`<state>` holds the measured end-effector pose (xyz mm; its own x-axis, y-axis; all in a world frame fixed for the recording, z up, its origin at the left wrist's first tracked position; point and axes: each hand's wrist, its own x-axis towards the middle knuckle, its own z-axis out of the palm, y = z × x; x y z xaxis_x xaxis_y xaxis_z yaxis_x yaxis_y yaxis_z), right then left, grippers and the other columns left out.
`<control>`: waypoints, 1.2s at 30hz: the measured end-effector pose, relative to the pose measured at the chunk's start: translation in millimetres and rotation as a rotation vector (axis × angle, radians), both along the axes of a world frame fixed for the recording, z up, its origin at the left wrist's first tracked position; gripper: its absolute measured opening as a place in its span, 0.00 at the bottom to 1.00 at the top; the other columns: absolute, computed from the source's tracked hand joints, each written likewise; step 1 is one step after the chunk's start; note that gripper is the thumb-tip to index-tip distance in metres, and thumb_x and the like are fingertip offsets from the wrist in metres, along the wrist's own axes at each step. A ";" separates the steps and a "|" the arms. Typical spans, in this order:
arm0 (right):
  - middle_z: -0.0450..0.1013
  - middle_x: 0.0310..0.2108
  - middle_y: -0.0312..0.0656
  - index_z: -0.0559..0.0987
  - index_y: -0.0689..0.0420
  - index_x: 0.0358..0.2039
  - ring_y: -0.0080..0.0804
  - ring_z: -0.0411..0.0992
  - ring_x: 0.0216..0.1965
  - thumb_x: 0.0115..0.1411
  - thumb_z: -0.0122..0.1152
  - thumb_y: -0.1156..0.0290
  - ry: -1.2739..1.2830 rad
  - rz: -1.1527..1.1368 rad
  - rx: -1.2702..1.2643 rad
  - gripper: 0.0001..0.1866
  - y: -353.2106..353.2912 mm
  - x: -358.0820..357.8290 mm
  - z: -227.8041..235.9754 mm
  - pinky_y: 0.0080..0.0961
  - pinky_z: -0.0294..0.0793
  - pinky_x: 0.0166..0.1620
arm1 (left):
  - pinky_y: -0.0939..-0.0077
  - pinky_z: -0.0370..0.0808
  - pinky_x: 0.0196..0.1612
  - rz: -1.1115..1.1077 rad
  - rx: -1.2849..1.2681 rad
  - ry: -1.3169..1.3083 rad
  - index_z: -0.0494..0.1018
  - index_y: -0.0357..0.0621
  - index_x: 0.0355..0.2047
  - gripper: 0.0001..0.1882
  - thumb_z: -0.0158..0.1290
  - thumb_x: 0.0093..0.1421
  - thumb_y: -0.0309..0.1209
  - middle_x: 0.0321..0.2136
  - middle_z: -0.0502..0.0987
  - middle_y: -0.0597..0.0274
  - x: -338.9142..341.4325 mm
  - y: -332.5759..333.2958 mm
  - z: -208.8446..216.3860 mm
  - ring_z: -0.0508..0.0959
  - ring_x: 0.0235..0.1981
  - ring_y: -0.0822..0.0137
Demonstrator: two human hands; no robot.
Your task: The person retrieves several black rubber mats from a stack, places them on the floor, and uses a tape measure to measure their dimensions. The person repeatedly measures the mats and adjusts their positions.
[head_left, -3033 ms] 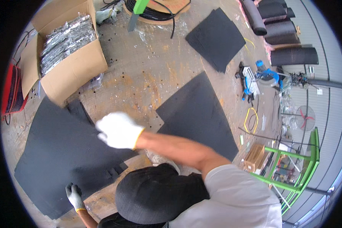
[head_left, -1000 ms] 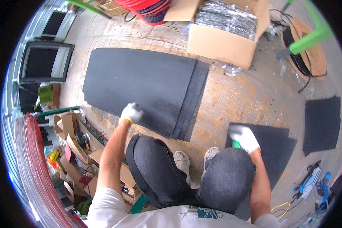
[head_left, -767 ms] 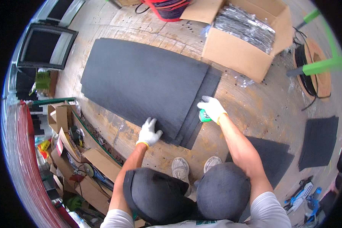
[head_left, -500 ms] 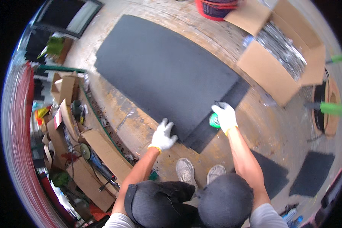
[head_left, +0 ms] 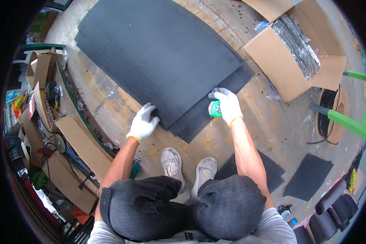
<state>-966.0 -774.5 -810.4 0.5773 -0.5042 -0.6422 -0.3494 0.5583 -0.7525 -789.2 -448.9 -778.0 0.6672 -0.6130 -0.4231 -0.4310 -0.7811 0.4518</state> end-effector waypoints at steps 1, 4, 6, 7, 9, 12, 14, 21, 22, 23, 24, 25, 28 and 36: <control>0.84 0.42 0.47 0.82 0.73 0.50 0.32 0.81 0.42 0.65 0.66 0.71 0.019 -0.034 -0.029 0.19 -1.2 -8.1 0.3 0.27 0.78 0.49 | 0.59 0.74 0.68 -0.024 -0.013 -0.017 0.77 0.41 0.63 0.29 0.64 0.63 0.36 0.70 0.72 0.45 -0.3 -0.1 -1.0 0.76 0.67 0.45; 0.84 0.49 0.51 0.81 0.75 0.54 0.34 0.82 0.47 0.62 0.65 0.75 0.126 0.036 -0.069 0.22 -8.7 -38.4 2.4 0.26 0.78 0.54 | 0.59 0.73 0.69 -0.028 -0.020 -0.024 0.76 0.41 0.63 0.28 0.64 0.63 0.35 0.70 0.72 0.45 -0.9 -0.7 -2.5 0.75 0.67 0.45; 0.84 0.51 0.51 0.81 0.75 0.55 0.34 0.82 0.49 0.62 0.65 0.77 0.171 0.011 -0.059 0.22 -7.8 -53.8 3.1 0.26 0.78 0.55 | 0.59 0.73 0.69 0.020 -0.052 0.006 0.76 0.41 0.63 0.28 0.63 0.63 0.34 0.69 0.72 0.45 -0.8 -0.7 -1.9 0.75 0.68 0.45; 0.84 0.51 0.51 0.81 0.75 0.55 0.34 0.82 0.51 0.62 0.65 0.79 0.169 0.007 -0.001 0.21 -7.1 -60.5 3.9 0.25 0.78 0.55 | 0.59 0.73 0.69 0.065 -0.076 0.037 0.76 0.41 0.63 0.28 0.63 0.64 0.33 0.69 0.73 0.45 -0.6 -0.8 -1.8 0.75 0.68 0.45; 0.84 0.52 0.51 0.82 0.74 0.55 0.35 0.81 0.51 0.62 0.66 0.77 0.128 0.068 0.030 0.22 -2.7 -67.3 5.2 0.26 0.78 0.56 | 0.60 0.73 0.69 0.171 -0.091 0.077 0.76 0.41 0.63 0.27 0.62 0.64 0.31 0.69 0.74 0.47 0.4 -0.4 -2.0 0.76 0.67 0.47; 0.82 0.56 0.53 0.79 0.74 0.60 0.38 0.82 0.55 0.64 0.66 0.76 0.129 0.260 -0.046 0.25 7.7 -61.5 4.0 0.28 0.77 0.60 | 0.62 0.72 0.70 0.239 -0.108 0.138 0.76 0.40 0.63 0.26 0.61 0.64 0.30 0.68 0.74 0.48 3.5 1.4 -5.5 0.77 0.67 0.50; 0.81 0.60 0.53 0.80 0.71 0.62 0.38 0.79 0.58 0.63 0.69 0.68 0.087 0.316 -0.053 0.29 15.6 -51.5 1.1 0.27 0.74 0.63 | 0.63 0.74 0.67 0.239 -0.137 0.138 0.77 0.40 0.63 0.25 0.59 0.64 0.29 0.67 0.75 0.48 4.6 3.7 -8.2 0.78 0.65 0.51; 0.83 0.56 0.54 0.78 0.72 0.63 0.39 0.80 0.56 0.66 0.69 0.63 0.088 0.247 -0.173 0.31 46.7 -9.5 -16.6 0.31 0.76 0.60 | 0.59 0.72 0.70 0.169 -0.181 0.127 0.78 0.41 0.60 0.25 0.58 0.62 0.28 0.65 0.77 0.45 0.6 10.8 -8.5 0.76 0.67 0.46; 0.83 0.57 0.53 0.78 0.71 0.63 0.37 0.80 0.56 0.66 0.69 0.64 0.130 0.248 -0.223 0.31 47.5 -6.0 -14.8 0.30 0.75 0.61 | 0.58 0.71 0.71 0.113 -0.121 0.102 0.78 0.41 0.60 0.25 0.57 0.61 0.28 0.65 0.76 0.45 -2.2 9.1 -8.1 0.75 0.67 0.44; 0.82 0.57 0.53 0.79 0.69 0.64 0.36 0.79 0.57 0.65 0.69 0.64 0.159 0.235 -0.242 0.31 49.0 0.0 -12.9 0.30 0.75 0.62 | 0.57 0.70 0.73 0.022 -0.140 0.039 0.79 0.42 0.60 0.25 0.56 0.61 0.29 0.66 0.76 0.44 -4.9 11.1 -4.3 0.74 0.68 0.44; 0.82 0.59 0.51 0.79 0.68 0.64 0.36 0.79 0.58 0.65 0.70 0.65 0.111 0.150 -0.127 0.30 50.7 2.9 -7.9 0.30 0.74 0.63 | 0.56 0.69 0.74 -0.061 -0.095 0.012 0.78 0.42 0.60 0.26 0.56 0.60 0.30 0.67 0.75 0.43 -4.9 10.1 -2.5 0.72 0.70 0.44; 0.81 0.59 0.51 0.79 0.69 0.64 0.37 0.78 0.58 0.65 0.70 0.66 0.124 0.178 -0.117 0.30 47.9 7.6 -4.0 0.31 0.74 0.64 | 0.55 0.68 0.74 -0.056 -0.054 0.036 0.78 0.43 0.60 0.27 0.56 0.59 0.30 0.67 0.74 0.42 -5.8 8.4 -1.1 0.71 0.71 0.44; 0.82 0.46 0.45 0.81 0.70 0.55 0.31 0.79 0.45 0.68 0.69 0.67 0.109 0.132 0.066 0.21 43.3 15.6 4.2 0.27 0.77 0.52 | 0.55 0.70 0.73 -0.033 -0.071 0.103 0.76 0.43 0.63 0.29 0.58 0.60 0.30 0.71 0.70 0.42 -7.7 11.0 4.6 0.71 0.70 0.42; 0.81 0.41 0.43 0.80 0.72 0.50 0.27 0.76 0.40 0.69 0.67 0.68 0.128 0.066 -0.063 0.18 38.8 18.3 -1.8 0.27 0.76 0.44 | 0.57 0.72 0.70 -0.017 -0.083 0.196 0.78 0.40 0.60 0.25 0.54 0.62 0.31 0.66 0.74 0.45 -0.7 0.1 23.7 0.75 0.66 0.44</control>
<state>-947.7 -735.6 -812.2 0.5258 -0.5095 -0.6812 -0.4795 0.4839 -0.7321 -789.9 -448.9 -754.2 0.5664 -0.6613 -0.4919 -0.3411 -0.7314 0.5905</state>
